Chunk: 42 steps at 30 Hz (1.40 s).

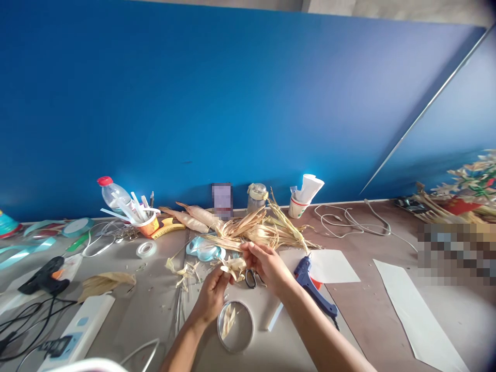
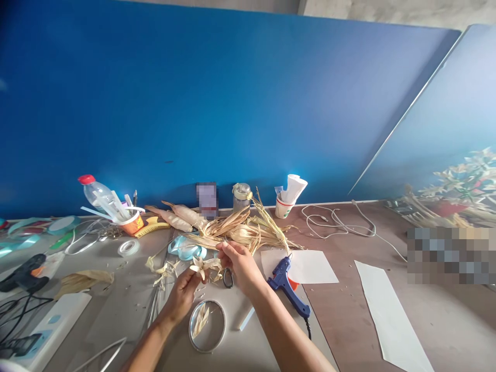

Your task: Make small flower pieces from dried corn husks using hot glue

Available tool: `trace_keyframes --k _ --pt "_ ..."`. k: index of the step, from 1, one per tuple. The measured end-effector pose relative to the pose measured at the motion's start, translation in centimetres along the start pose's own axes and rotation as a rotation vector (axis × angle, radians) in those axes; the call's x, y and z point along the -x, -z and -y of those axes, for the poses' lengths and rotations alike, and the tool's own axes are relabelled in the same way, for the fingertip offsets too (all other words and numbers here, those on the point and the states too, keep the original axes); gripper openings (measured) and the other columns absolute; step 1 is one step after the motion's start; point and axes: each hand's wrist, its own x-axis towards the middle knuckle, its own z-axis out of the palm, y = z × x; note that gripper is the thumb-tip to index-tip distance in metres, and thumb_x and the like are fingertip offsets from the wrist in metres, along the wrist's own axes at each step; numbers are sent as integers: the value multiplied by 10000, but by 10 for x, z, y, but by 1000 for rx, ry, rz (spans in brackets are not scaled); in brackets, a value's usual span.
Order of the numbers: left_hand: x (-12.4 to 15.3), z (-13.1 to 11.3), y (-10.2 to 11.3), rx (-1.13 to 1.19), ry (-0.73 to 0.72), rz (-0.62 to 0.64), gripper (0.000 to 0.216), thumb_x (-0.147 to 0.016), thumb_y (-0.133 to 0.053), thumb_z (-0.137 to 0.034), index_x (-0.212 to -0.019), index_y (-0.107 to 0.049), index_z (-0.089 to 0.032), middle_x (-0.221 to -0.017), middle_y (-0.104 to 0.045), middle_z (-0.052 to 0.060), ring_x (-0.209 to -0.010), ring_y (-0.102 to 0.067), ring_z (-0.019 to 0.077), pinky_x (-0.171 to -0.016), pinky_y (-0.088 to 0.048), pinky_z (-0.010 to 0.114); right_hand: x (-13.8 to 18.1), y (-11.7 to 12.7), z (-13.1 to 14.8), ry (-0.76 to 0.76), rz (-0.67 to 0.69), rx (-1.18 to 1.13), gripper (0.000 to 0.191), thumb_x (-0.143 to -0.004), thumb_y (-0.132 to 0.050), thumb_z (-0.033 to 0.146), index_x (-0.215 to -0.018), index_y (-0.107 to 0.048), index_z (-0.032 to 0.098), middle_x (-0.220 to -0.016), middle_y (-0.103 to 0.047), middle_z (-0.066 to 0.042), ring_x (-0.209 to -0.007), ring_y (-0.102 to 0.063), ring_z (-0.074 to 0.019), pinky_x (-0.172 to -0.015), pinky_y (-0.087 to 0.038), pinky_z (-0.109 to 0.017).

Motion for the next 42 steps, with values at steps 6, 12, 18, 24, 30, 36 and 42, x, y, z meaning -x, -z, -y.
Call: trace_keyframes --k 6,12,18,24,30,36,42 --pt "-6 3 0 308 52 -185 347 -757 -565 -502 -625 -517 -185 -630 -488 0 -655 -446 151 -699 -392 286 -19 3 4 163 -97 424 297 -821 -479 404 -652 -523 164 -559 -460 29 -487 -400 -88 -491 -324 -209" --pt "-7 3 2 319 101 -231 364 -714 -579 -541 -597 -494 -208 -593 -460 -15 -591 -427 150 -597 -391 276 -74 1 11 420 -214 1266 323 -881 -377 281 -702 -612 153 -711 -566 -42 -662 -511 -148 -617 -389 -239" --pt "-9 7 2 278 53 -206 367 -804 -467 -515 -591 -441 -217 -595 -426 -11 -588 -403 155 -592 -371 274 -116 -3 -1 508 -174 1522 298 -836 -444 156 -1067 -626 203 -979 -562 -102 -927 -484 -220 -817 -351 -316" --pt "-9 7 3 335 20 -156 325 -849 -444 -442 -618 -451 -214 -604 -377 -11 -596 -365 156 -622 -352 280 -135 -9 -6 522 -168 1625 360 -851 -450 194 -1192 -565 211 -982 -559 -113 -920 -470 -238 -803 -337 -348" --pt "-9 4 3 345 19 -198 333 -852 -436 -444 -609 -432 -216 -609 -390 -16 -604 -377 152 -628 -360 272 -129 -15 -1 551 -198 1535 337 -862 -415 178 -1144 -600 182 -1004 -591 -118 -950 -488 -244 -827 -353 -361" --pt "-8 4 2 296 62 -301 321 -794 -492 -503 -661 -541 -215 -633 -470 1 -664 -460 177 -665 -398 289 -66 -18 -4 475 -49 1163 286 -855 -400 186 -976 -660 181 -883 -664 -36 -796 -584 -158 -713 -435 -247" --pt "-4 2 -1 219 83 -259 308 -838 -468 -439 -651 -498 -196 -656 -458 -14 -633 -409 141 -605 -349 250 -3 -32 -9 198 149 552 165 -783 -509 211 -779 -667 167 -676 -611 -11 -672 -561 -152 -666 -424 -267"
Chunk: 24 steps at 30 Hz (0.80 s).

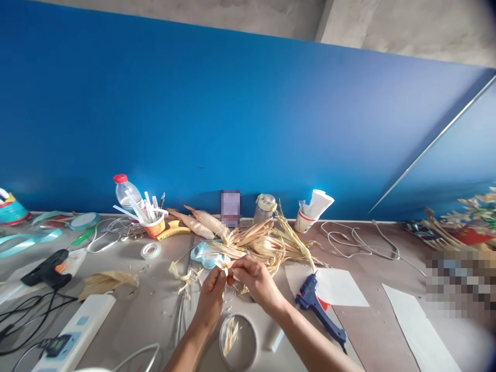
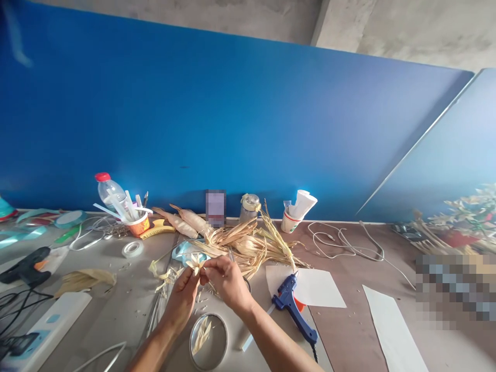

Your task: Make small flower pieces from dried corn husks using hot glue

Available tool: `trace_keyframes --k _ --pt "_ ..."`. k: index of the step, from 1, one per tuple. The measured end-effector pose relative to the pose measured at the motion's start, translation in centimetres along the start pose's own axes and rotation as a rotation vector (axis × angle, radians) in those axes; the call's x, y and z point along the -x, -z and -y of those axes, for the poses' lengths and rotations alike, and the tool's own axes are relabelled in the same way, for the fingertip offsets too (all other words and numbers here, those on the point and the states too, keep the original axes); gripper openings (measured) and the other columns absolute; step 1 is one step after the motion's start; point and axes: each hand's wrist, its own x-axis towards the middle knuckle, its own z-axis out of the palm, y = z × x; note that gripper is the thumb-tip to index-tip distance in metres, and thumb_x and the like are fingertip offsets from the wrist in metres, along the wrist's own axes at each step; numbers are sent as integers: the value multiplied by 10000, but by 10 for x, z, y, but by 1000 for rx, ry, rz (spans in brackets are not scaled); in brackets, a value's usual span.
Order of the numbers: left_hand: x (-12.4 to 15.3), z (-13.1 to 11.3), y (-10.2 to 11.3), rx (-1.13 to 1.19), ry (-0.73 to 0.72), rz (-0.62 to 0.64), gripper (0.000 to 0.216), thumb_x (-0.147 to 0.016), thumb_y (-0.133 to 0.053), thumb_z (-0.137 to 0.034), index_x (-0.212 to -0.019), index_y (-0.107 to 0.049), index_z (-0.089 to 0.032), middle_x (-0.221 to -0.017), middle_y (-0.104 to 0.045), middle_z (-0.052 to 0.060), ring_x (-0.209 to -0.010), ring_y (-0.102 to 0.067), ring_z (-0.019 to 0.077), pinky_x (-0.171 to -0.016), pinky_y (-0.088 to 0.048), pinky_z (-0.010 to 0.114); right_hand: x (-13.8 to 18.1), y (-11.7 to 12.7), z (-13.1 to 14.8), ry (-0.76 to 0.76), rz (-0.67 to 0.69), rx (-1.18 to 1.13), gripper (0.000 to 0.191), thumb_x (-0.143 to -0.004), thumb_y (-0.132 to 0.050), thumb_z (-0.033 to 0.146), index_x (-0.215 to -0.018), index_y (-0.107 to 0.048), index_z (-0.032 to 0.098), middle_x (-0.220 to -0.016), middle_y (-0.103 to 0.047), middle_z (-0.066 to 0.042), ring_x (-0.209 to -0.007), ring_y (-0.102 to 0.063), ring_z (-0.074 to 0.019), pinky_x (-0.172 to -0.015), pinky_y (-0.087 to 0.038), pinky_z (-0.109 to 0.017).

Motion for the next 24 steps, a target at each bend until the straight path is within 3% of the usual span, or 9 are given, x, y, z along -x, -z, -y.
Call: trace_keyframes --k 8,13,17,24 --pt "2 -4 -2 -24 -5 75 314 -823 -503 -418 -612 -493 -185 -605 -463 -27 -601 -409 135 -585 -344 242 6 -10 -4 -35 -6 -312 123 -711 -623 274 -672 -590 161 -597 -548 13 -581 -490 -117 -579 -380 -241" --pt "1 -5 -4 30 -36 195 248 -819 -514 -383 -728 -594 -167 -632 -521 -6 -640 -473 152 -640 -380 264 5 -6 -14 -55 21 -499 182 -717 -630 324 -679 -561 161 -508 -532 32 -476 -457 -94 -525 -347 -232" --pt "1 -7 -4 -47 -50 237 213 -825 -508 -342 -804 -624 -165 -622 -564 2 -650 -516 165 -681 -403 288 5 -3 -22 -47 18 -530 217 -734 -621 371 -700 -557 166 -484 -538 37 -435 -456 -90 -504 -360 -231" --pt "3 -7 -8 -4 -17 235 199 -828 -513 -331 -784 -617 -167 -610 -553 -13 -526 -540 138 -585 -425 277 5 -7 -24 -62 63 -567 310 -739 -613 454 -685 -472 184 -456 -508 52 -346 -461 -97 -380 -339 -217"
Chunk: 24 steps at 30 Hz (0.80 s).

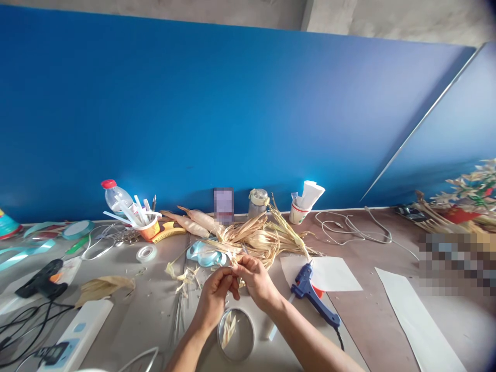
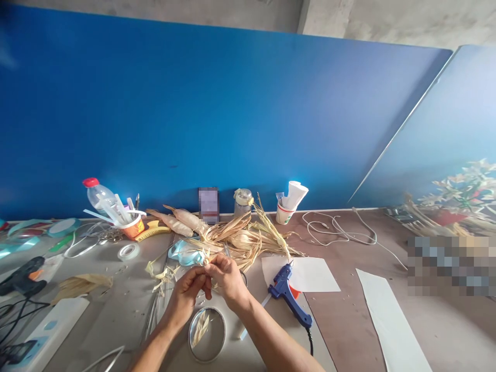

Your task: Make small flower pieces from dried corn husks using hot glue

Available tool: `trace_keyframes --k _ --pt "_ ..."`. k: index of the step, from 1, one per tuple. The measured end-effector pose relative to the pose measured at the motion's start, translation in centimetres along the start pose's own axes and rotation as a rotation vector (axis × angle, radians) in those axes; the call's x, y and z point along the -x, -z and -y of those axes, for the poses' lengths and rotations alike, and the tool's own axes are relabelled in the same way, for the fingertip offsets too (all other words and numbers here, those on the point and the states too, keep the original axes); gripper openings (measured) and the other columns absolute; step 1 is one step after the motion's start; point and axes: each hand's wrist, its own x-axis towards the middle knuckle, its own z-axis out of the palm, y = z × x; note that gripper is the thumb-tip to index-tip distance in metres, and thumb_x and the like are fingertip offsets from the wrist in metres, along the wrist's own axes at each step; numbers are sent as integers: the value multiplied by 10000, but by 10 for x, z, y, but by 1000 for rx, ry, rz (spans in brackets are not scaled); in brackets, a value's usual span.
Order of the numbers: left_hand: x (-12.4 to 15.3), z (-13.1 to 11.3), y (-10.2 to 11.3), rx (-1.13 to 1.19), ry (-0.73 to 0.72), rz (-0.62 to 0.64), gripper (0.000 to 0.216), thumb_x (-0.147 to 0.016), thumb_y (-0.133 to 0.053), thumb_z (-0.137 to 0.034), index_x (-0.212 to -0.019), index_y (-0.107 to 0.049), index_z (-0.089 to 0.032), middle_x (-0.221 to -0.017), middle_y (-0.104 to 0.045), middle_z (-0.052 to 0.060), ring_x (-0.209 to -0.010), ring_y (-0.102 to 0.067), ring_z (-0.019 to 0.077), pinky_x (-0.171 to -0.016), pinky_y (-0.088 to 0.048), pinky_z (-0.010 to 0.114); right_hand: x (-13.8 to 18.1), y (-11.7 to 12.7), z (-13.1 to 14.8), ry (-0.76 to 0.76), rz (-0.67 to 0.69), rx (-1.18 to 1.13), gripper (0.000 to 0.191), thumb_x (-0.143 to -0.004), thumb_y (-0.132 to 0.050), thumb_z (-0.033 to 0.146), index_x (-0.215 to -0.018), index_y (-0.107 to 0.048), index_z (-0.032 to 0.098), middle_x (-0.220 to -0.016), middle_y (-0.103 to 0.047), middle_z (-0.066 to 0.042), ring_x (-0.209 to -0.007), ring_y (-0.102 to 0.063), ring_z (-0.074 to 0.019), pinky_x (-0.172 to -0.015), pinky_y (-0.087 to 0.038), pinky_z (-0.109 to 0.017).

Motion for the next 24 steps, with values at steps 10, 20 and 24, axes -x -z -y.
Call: trace_keyframes --k 10,20,24 --pt "-4 3 7 146 95 80 288 -816 -542 -402 -934 -655 -164 -845 -690 89 -786 -630 221 -786 -468 369 -5 13 3 -28 -138 -113 277 -649 -717 374 -681 -556 151 -588 -502 28 -499 -424 -77 -446 -342 -198" --pt "-3 0 5 -47 32 54 176 -773 -596 -333 -796 -637 -164 -569 -594 1 -565 -537 146 -596 -419 265 -5 10 5 -27 -40 -79 275 -681 -679 397 -659 -524 170 -559 -491 30 -440 -456 -94 -402 -358 -210" --pt "0 1 3 -17 60 66 149 -791 -572 -307 -802 -616 -164 -567 -588 -7 -530 -543 136 -564 -415 259 -4 11 4 -21 -102 48 317 -685 -663 455 -682 -541 163 -572 -516 14 -459 -463 -96 -416 -367 -208"
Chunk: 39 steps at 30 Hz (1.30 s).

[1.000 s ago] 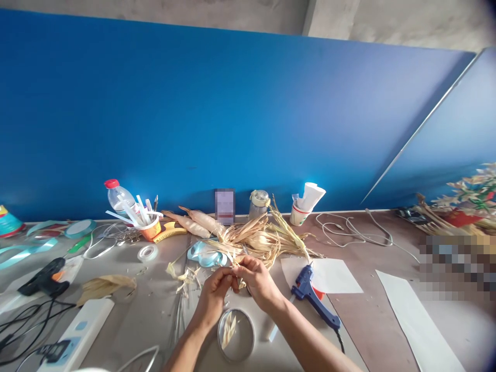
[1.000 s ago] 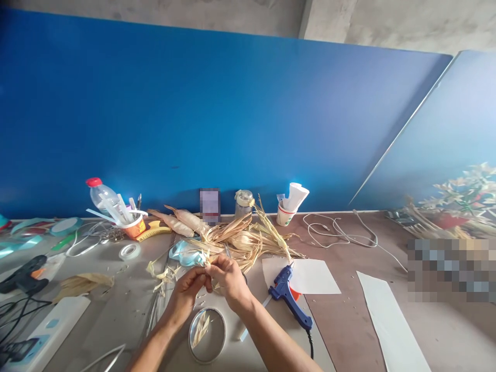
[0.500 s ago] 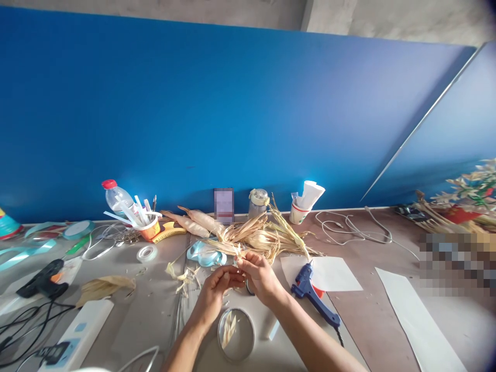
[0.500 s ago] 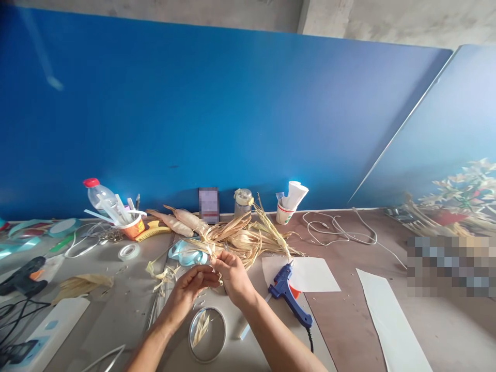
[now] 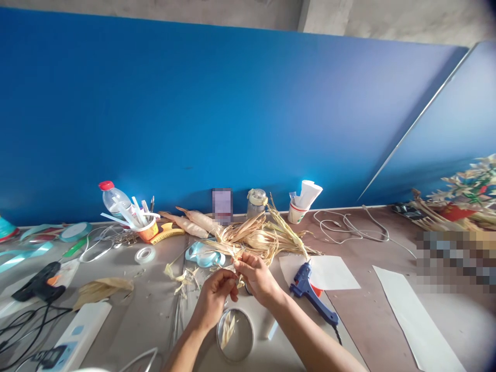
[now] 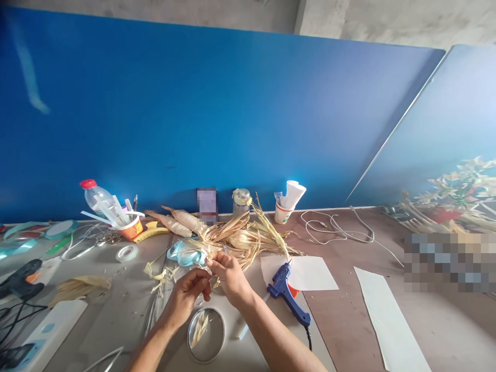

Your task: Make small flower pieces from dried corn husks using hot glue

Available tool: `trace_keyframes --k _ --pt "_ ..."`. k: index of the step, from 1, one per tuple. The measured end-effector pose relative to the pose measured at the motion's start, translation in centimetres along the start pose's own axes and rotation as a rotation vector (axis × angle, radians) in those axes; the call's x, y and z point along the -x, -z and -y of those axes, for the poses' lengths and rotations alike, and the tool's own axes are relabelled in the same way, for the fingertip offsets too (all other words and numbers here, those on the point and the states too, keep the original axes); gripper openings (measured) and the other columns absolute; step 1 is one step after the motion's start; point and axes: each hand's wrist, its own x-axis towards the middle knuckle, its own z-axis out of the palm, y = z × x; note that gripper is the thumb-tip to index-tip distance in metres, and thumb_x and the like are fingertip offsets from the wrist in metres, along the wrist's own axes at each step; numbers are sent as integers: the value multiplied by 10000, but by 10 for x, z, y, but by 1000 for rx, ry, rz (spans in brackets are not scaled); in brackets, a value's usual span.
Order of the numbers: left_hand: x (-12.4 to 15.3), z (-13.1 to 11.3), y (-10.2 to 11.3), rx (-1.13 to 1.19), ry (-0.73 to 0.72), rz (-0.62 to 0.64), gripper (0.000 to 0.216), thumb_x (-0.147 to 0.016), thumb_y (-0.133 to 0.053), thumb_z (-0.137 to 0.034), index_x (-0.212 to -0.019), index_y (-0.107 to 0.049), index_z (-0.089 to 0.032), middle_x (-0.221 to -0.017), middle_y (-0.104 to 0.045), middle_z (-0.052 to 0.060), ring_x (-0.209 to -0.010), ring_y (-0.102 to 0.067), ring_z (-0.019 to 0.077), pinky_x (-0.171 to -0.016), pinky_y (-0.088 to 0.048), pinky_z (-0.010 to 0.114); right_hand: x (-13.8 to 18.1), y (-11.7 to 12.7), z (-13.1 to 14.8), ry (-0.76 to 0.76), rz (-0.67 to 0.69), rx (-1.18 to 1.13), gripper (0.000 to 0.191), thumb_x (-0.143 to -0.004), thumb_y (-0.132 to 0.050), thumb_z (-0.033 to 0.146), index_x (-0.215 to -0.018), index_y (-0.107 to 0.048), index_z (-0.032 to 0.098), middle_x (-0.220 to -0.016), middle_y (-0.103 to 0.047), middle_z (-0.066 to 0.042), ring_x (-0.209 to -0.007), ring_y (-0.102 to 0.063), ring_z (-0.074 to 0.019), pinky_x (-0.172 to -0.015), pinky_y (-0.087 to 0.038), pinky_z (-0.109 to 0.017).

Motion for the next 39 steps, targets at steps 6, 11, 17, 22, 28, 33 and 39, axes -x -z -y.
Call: trace_keyframes --k 6,11,17,22,28,33,39 --pt "0 1 0 32 33 11 135 -800 -562 -292 -794 -594 -161 -589 -602 -3 -547 -561 139 -580 -412 267 1 -1 1 36 -36 66 336 -706 -635 495 -702 -546 171 -560 -521 11 -460 -466 -103 -424 -375 -218" --pt "0 1 0 26 6 -5 130 -808 -550 -284 -783 -588 -163 -591 -594 -7 -564 -550 139 -602 -414 272 2 -4 0 48 -41 62 330 -711 -634 490 -702 -551 170 -551 -501 19 -435 -444 -95 -412 -363 -221" --pt "-2 6 1 -72 -69 -105 145 -810 -538 -288 -757 -605 -172 -599 -589 -7 -596 -535 146 -624 -408 270 4 -8 5 72 50 32 290 -748 -616 436 -666 -570 161 -579 -497 16 -453 -464 -93 -463 -388 -236" --pt "-3 10 3 -126 -100 -193 151 -808 -527 -288 -776 -622 -176 -604 -584 -10 -613 -539 153 -631 -411 270 5 -14 10 88 93 32 235 -757 -613 397 -719 -581 167 -575 -527 18 -481 -481 -105 -492 -392 -240" --pt "-3 10 2 -207 -103 -186 160 -809 -512 -267 -775 -638 -174 -628 -586 -4 -629 -538 158 -624 -410 267 6 -17 14 160 -33 284 295 -782 -563 295 -518 -496 180 -504 -478 27 -520 -478 -110 -513 -390 -225" --pt "-2 10 2 -232 -113 -188 164 -813 -494 -251 -798 -636 -170 -635 -590 -1 -638 -546 164 -635 -415 276 7 -17 12 221 -67 383 369 -811 -522 285 -457 -511 179 -568 -485 4 -595 -501 -121 -546 -411 -224" --pt "-3 10 0 -234 -107 -197 167 -810 -482 -248 -763 -624 -175 -629 -579 -4 -629 -540 164 -629 -416 278 11 -19 13 265 -99 480 356 -813 -482 197 -458 -489 174 -594 -478 9 -575 -494 -109 -572 -403 -230"
